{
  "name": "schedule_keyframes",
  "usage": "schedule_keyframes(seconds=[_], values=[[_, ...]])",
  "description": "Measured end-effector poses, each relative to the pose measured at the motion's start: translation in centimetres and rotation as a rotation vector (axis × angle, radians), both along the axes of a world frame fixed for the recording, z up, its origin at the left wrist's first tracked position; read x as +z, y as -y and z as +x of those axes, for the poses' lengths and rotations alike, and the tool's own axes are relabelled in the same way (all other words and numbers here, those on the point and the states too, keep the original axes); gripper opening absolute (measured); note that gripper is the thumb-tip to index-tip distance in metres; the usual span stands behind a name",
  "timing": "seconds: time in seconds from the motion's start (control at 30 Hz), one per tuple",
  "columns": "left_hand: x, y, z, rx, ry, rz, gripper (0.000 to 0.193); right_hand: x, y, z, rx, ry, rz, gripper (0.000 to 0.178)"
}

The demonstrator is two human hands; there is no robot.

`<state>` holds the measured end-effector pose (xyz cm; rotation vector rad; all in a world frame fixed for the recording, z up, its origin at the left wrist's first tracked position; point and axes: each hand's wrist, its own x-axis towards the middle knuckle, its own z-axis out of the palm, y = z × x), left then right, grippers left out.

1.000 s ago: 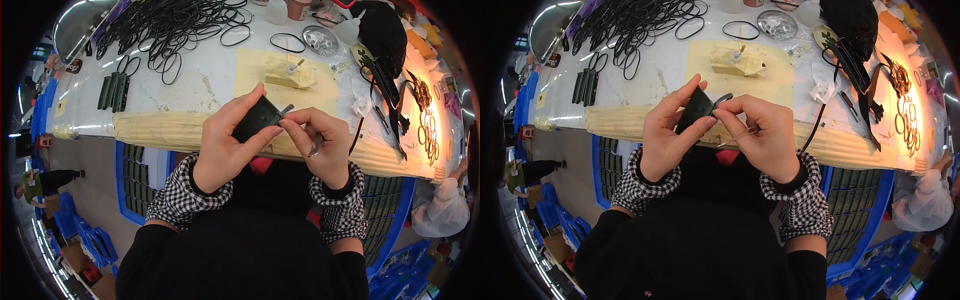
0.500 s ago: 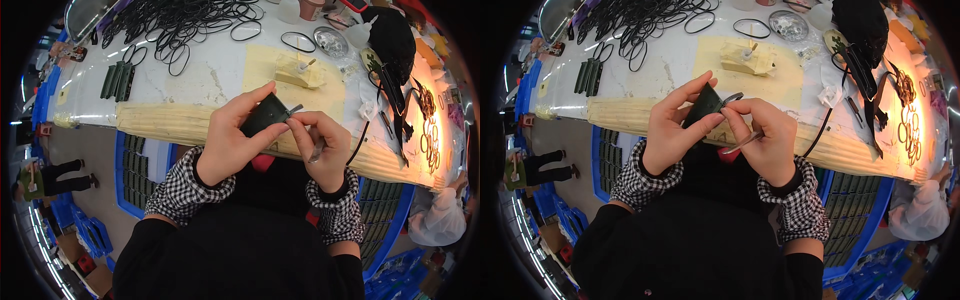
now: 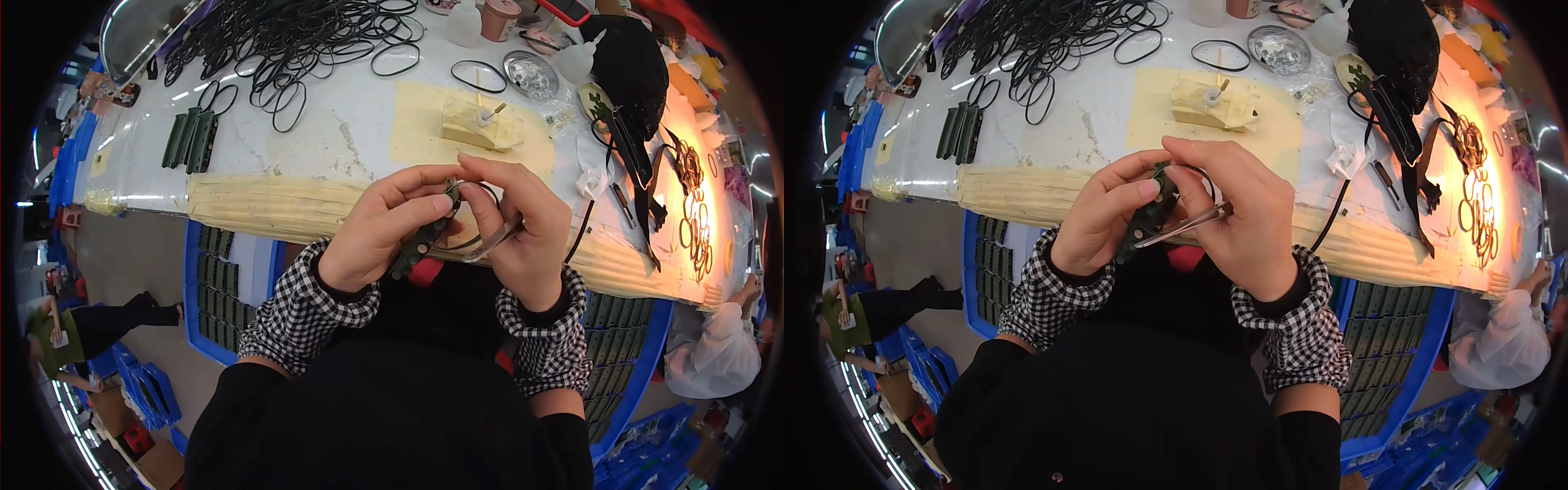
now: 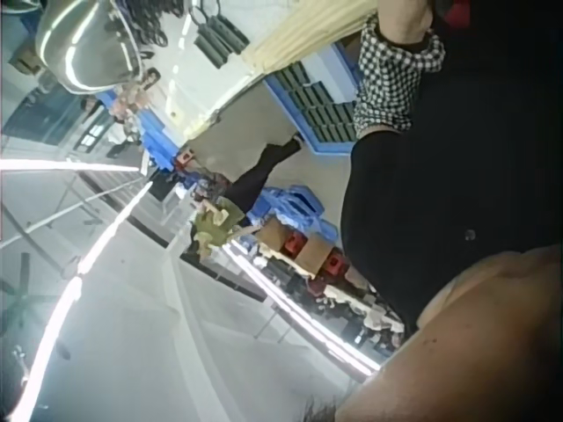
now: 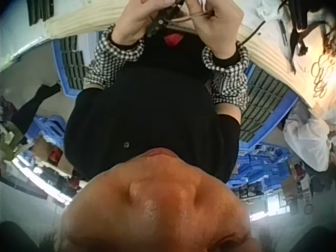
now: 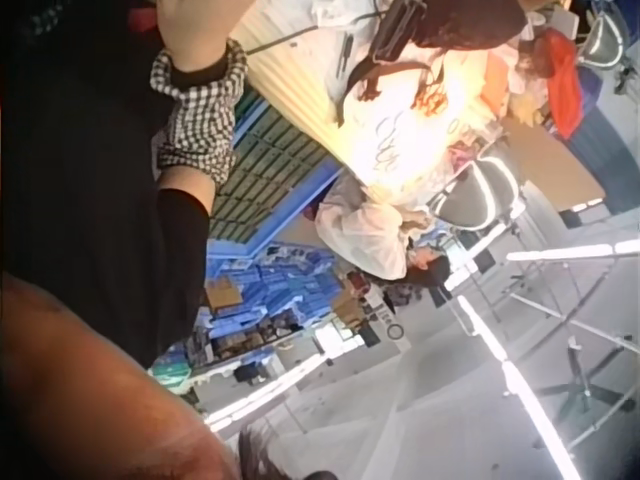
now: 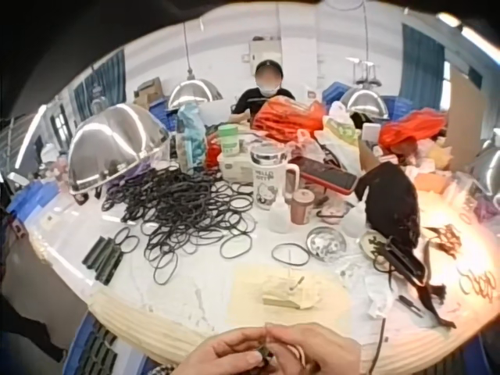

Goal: Assembling small green plastic components by inserting wires using a precision manual tool.

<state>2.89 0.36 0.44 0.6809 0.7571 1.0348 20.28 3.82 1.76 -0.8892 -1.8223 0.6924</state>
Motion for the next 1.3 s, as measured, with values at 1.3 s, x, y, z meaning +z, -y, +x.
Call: schedule_keyframes(seconds=[1.3], values=[[0.0, 0.5, 0.8, -0.037, -0.032, -0.053, 0.040, -2.0, 0.7, 0.8, 0.045, -0.015, 0.166, 0.014]])
